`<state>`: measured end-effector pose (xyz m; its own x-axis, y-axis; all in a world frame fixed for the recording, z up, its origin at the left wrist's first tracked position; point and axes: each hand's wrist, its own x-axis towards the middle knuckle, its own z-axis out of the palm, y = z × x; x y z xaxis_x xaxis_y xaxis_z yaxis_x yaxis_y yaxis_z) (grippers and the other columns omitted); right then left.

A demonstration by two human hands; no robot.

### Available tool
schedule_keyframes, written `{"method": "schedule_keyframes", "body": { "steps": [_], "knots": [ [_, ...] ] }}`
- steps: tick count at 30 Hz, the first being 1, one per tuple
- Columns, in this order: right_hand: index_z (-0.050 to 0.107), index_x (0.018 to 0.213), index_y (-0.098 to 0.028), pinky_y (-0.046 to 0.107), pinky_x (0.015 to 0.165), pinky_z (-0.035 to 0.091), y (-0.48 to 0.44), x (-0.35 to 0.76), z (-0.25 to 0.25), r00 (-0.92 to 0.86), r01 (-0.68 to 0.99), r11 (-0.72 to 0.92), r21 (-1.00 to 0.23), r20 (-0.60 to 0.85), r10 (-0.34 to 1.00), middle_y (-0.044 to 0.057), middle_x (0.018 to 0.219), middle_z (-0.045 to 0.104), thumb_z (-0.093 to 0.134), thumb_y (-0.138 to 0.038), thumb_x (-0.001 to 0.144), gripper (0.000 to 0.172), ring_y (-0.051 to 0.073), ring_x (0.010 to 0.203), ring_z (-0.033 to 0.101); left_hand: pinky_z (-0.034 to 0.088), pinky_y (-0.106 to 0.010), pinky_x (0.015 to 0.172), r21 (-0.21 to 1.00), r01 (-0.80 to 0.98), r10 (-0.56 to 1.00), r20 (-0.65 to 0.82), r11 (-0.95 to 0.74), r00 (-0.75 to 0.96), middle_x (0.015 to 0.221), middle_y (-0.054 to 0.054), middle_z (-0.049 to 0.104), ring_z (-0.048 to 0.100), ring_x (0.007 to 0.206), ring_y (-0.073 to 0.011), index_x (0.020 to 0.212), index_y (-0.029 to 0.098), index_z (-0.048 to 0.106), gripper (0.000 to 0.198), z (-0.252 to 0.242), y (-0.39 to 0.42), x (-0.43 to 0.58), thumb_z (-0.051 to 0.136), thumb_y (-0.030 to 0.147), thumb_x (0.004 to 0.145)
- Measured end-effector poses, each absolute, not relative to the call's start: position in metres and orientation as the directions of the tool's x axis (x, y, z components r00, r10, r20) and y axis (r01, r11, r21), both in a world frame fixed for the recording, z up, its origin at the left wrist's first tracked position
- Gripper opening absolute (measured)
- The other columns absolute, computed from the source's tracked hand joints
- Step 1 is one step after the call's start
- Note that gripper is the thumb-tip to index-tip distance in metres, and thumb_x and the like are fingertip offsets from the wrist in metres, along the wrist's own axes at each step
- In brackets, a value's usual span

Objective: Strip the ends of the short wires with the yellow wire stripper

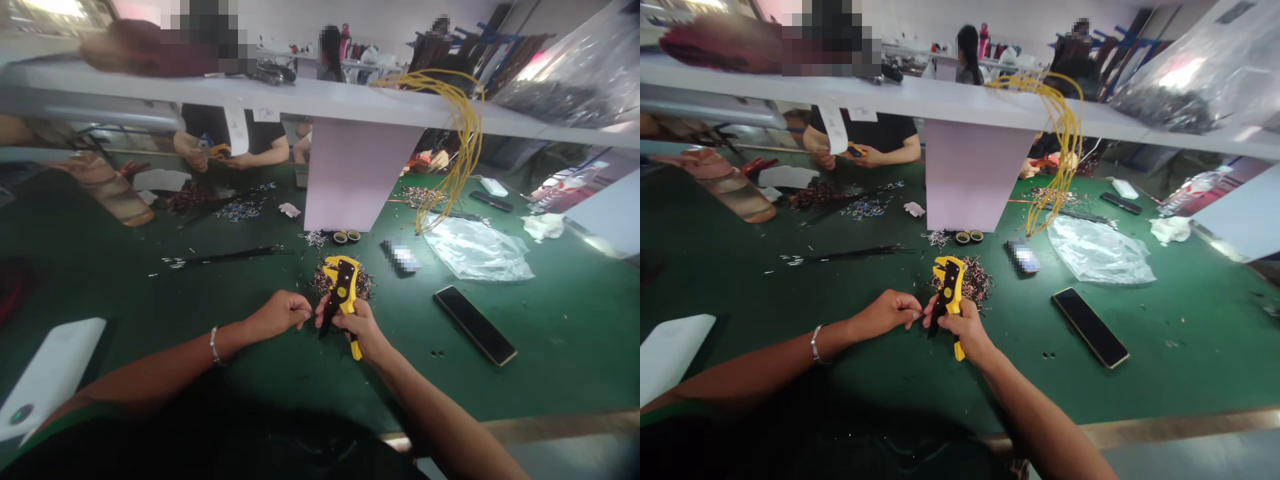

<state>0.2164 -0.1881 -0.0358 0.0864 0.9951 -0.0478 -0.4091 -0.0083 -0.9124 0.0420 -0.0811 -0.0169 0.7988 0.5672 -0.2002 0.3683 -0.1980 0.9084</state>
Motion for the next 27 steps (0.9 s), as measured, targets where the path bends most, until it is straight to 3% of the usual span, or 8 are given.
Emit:
{"method": "schedule_keyframes", "body": {
  "steps": [6, 10, 15, 27],
  "knots": [
    [0.069, 0.095, -0.017, 0.036, 0.075, 0.054, -0.191, 0.224, -0.027, 0.146, -0.402, 0.006, -0.916, -0.057, 0.988, 0.005, 0.089, 0.072, 0.065, -0.014, 0.065, 0.031, 0.021, 0.076, 0.068, 0.035, -0.022, 0.051, 0.914, 0.376, 0.736, -0.148, -0.154, 0.661, 0.053, 0.003, 0.057, 0.043, 0.048, -0.0074, 0.075, 0.014, 0.067, 0.017, -0.003, -0.074, 0.038, 0.058, 0.028, 0.077],
    [0.069, 0.101, -0.017, 0.037, 0.078, 0.054, -0.193, 0.223, -0.034, 0.04, -0.38, -0.057, -0.923, -0.078, 0.996, 0.006, 0.094, 0.072, 0.069, -0.014, 0.067, 0.035, 0.021, 0.081, 0.069, 0.032, -0.023, 0.048, 0.917, 0.365, 0.811, -0.089, -0.159, 0.578, 0.051, 0.003, 0.055, 0.041, 0.046, -0.007, 0.075, 0.015, 0.068, 0.016, 0.008, -0.065, 0.033, 0.059, 0.028, 0.078],
    [0.069, 0.105, -0.017, 0.039, 0.081, 0.054, -0.195, 0.22, -0.04, -0.103, -0.36, -0.129, -0.924, -0.099, 0.99, 0.007, 0.096, 0.073, 0.075, -0.017, 0.067, 0.039, 0.022, 0.082, 0.069, 0.033, -0.024, 0.05, 0.923, 0.343, 0.821, -0.054, -0.177, 0.568, 0.052, 0.003, 0.054, 0.042, 0.049, -0.0077, 0.078, 0.015, 0.07, 0.017, 0.016, -0.059, 0.027, 0.061, 0.029, 0.078],
    [0.069, 0.105, -0.016, 0.039, 0.079, 0.055, -0.195, 0.221, -0.04, -0.227, -0.337, -0.154, -0.929, -0.079, 0.971, 0.006, 0.091, 0.072, 0.079, -0.021, 0.067, 0.04, 0.021, 0.079, 0.068, 0.036, -0.027, 0.056, 0.912, 0.35, 0.768, -0.066, -0.212, 0.637, 0.056, 0.002, 0.054, 0.044, 0.054, -0.0091, 0.077, 0.015, 0.07, 0.019, 0.024, -0.055, 0.025, 0.061, 0.031, 0.077]
  ]
}}
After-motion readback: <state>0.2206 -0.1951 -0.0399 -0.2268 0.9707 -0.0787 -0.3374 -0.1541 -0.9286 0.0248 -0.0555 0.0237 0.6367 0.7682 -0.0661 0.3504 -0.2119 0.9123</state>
